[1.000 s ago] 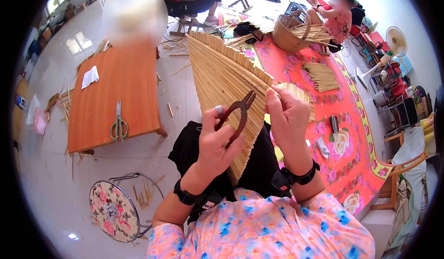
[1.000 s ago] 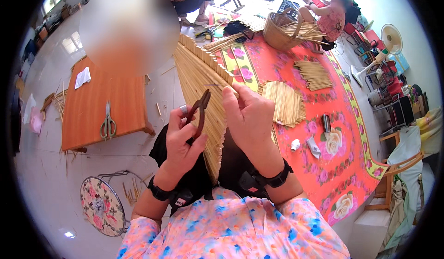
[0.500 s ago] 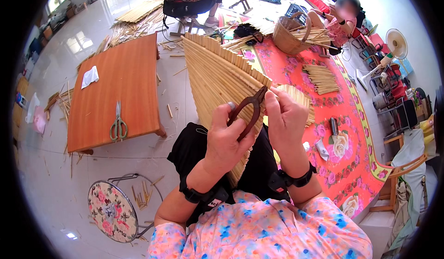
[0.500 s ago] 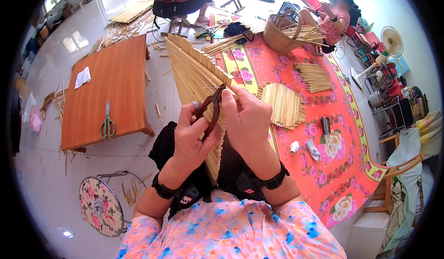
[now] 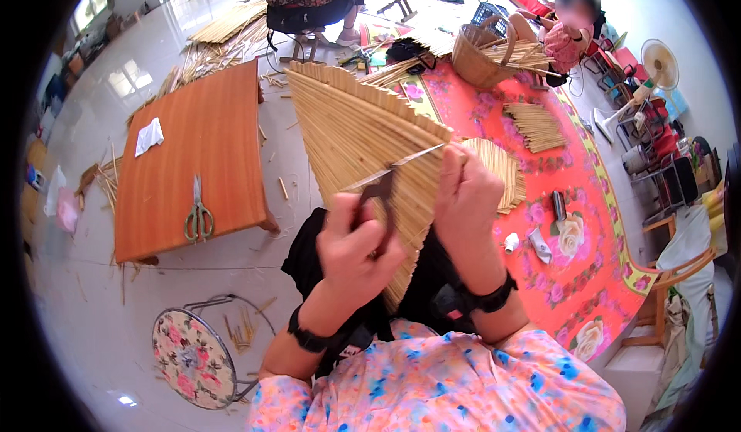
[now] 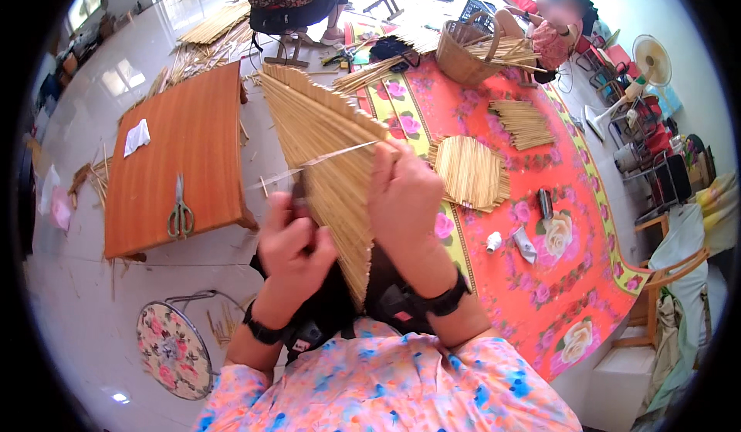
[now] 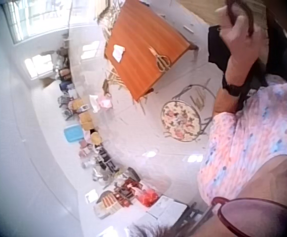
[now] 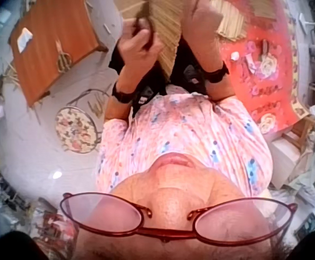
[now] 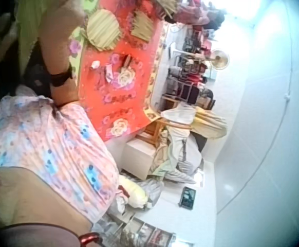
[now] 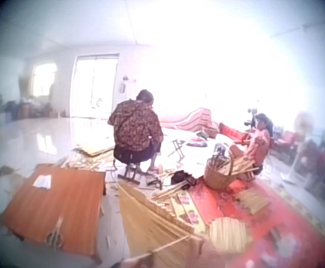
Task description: The person sits on the floor and weaves thin bamboo strips together using a needle and thread. They repeatedly pass the needle through the strips to bind them, occasionally using pliers to pull the thread tight and scissors to cut the thread.
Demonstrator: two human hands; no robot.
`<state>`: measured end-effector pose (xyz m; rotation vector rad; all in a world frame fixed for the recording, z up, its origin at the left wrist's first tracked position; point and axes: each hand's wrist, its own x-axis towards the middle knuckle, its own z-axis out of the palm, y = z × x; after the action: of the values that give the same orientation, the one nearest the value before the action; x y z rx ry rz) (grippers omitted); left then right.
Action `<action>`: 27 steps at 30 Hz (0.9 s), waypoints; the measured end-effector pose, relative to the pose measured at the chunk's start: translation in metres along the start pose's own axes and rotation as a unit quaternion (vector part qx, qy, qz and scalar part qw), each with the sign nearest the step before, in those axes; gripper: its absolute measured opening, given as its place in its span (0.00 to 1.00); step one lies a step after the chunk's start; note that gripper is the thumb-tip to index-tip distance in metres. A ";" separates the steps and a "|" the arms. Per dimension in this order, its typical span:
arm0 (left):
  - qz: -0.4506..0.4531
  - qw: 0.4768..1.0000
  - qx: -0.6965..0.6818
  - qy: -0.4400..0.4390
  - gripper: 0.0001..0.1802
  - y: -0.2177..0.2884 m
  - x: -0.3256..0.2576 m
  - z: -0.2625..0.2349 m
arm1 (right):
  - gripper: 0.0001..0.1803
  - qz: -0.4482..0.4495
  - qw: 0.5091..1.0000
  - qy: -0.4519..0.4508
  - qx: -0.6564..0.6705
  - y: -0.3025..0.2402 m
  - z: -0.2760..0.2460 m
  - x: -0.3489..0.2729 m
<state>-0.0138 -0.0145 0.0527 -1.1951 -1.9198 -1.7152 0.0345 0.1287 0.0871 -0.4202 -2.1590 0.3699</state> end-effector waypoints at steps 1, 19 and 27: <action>0.002 1.000 0.023 0.018 0.12 0.001 0.000 -0.012 | 0.14 0.022 1.000 -0.010 0.004 0.005 -0.001 0.004; -0.445 0.885 0.008 -0.136 0.12 -0.170 -0.049 -0.140 | 0.16 0.170 0.960 -0.116 0.190 0.027 -0.027 -0.002; -0.262 0.806 0.514 -0.135 0.25 -0.339 -0.091 -0.158 | 0.19 0.146 0.947 -0.194 0.211 0.026 -0.028 -0.010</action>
<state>-0.2551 -0.1741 -0.2017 -0.4857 -2.9025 -0.3609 0.0673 0.1514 0.0857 -0.4480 -2.3062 1.1410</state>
